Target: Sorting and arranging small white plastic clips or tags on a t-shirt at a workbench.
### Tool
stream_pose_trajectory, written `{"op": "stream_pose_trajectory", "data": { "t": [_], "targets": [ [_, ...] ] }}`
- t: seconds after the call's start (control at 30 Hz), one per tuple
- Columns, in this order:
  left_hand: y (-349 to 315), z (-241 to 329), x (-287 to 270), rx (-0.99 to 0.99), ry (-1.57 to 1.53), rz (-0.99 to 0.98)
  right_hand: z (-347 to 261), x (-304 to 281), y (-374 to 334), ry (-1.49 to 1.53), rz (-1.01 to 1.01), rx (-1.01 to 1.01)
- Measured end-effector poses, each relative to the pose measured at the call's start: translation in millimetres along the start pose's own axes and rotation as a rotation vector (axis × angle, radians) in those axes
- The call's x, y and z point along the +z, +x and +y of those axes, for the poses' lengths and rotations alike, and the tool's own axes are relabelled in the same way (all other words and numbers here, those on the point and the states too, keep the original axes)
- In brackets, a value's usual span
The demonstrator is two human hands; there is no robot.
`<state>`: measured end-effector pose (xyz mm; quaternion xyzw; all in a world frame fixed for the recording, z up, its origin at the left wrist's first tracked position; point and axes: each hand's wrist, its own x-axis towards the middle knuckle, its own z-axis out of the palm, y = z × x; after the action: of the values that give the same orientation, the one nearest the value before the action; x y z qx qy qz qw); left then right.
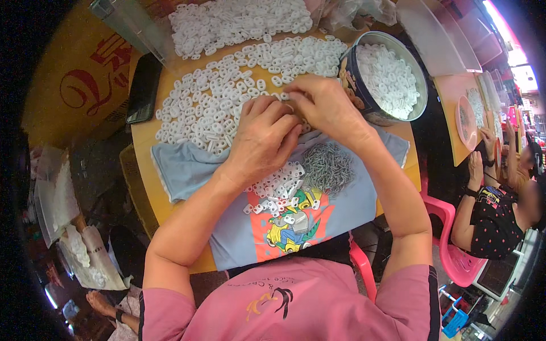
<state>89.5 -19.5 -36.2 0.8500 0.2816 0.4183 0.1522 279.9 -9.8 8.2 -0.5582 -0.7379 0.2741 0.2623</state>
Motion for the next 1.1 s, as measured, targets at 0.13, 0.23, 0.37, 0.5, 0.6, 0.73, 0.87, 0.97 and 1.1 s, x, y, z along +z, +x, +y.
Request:
{"op": "stream_pose_trajectory", "data": {
  "t": [0.13,0.23,0.37,0.5,0.6,0.73,0.87,0.97,1.1],
  "targets": [
    [-0.8,0.2,0.0,-0.008,0.007,-0.004,7.5,-4.3,9.4,-0.179,0.14,-0.038],
    [-0.1,0.6,-0.4,-0.015,0.013,-0.031,13.7,-0.9,10.1,-0.277,0.129,-0.11],
    [-1.6,-0.7,0.9,-0.006,0.009,0.0,14.5,1.6,9.5,-0.142,0.058,-0.226],
    [-0.9,0.1,-0.1,-0.011,0.005,-0.027,16.6,-6.2,12.3,-0.201,0.186,-0.144],
    [-1.1,-0.6,0.1,-0.01,0.003,-0.023,22.4,-5.6,17.8,-0.36,0.282,-0.204],
    [-1.6,-0.6,-0.3,-0.015,0.013,-0.029,18.1,5.9,24.8,-0.494,0.283,-0.141],
    [-1.4,-0.5,0.7,-0.012,0.009,-0.026,17.0,5.5,26.9,-0.515,0.241,-0.116],
    [-1.0,0.3,-0.2,-0.016,0.008,-0.032,21.4,7.6,26.5,-0.489,0.254,-0.145],
    [-1.1,0.5,-0.8,-0.024,0.004,-0.033,22.7,7.2,29.1,-0.458,0.258,-0.147]
  ]
}}
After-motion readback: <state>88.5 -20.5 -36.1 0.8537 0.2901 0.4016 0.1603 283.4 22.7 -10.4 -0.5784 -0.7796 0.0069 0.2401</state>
